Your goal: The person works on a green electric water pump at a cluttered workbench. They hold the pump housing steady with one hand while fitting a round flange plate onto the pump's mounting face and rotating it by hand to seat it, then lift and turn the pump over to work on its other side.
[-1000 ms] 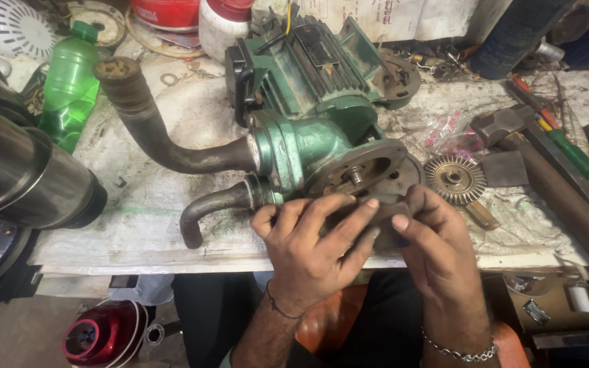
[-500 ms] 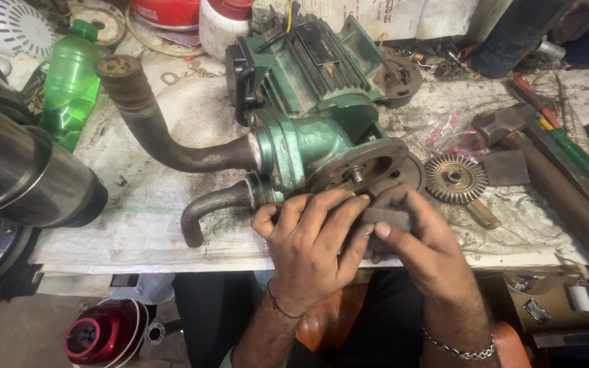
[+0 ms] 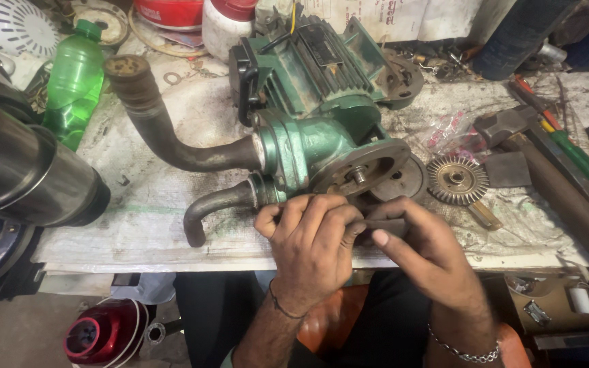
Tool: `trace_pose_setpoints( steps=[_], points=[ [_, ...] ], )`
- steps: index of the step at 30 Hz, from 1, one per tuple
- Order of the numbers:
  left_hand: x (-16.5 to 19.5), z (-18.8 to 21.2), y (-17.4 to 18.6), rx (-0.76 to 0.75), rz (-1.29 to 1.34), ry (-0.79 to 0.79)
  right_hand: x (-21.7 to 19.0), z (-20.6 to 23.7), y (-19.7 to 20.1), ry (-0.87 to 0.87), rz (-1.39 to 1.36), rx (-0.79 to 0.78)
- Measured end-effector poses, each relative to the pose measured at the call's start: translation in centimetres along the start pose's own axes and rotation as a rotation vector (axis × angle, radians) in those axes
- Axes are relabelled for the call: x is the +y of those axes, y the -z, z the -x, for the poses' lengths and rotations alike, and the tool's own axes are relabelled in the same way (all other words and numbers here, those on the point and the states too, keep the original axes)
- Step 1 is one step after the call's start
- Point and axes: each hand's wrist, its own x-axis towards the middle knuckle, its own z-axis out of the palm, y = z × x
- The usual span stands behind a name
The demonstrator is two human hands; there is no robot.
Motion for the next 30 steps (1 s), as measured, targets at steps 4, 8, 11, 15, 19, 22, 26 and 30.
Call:
trace_pose_setpoints(
  steps=[4,8,11,15,19,22,26,30],
  points=[
    [0.0,0.0,0.2,0.0,-0.003,0.002,0.5,0.5,0.8,-0.033,-0.1,-0.013],
    [0.0,0.0,0.3,0.002,0.007,0.001,1.5,0.7,1.8,-0.022,-0.21,-0.065],
    [-0.1,0.0,0.2,0.006,0.003,-0.009,1.8,0.4,2.4,0.016,-0.178,-0.117],
    [-0.2,0.2,0.3,0.007,0.004,-0.02,0.9,-0.3,2.2,0.052,-0.212,-0.186],
    [-0.4,0.3,-0.1,0.094,0.044,-0.025,-1.1,-1.0,0.3,0.222,0.101,-0.032],
    [-0.6,0.5,-0.3,0.206,0.152,-0.002,-2.2,-1.4,-2.1,0.337,0.542,0.252],
    [-0.8,1.1,-0.1,0.24,0.217,0.023,-2.9,-2.0,-4.8,0.408,0.864,0.432],
    [-0.9,1.3,0.0,0.262,0.232,0.017,-2.8,-2.2,-6.7,0.461,0.816,0.487]
  ],
)
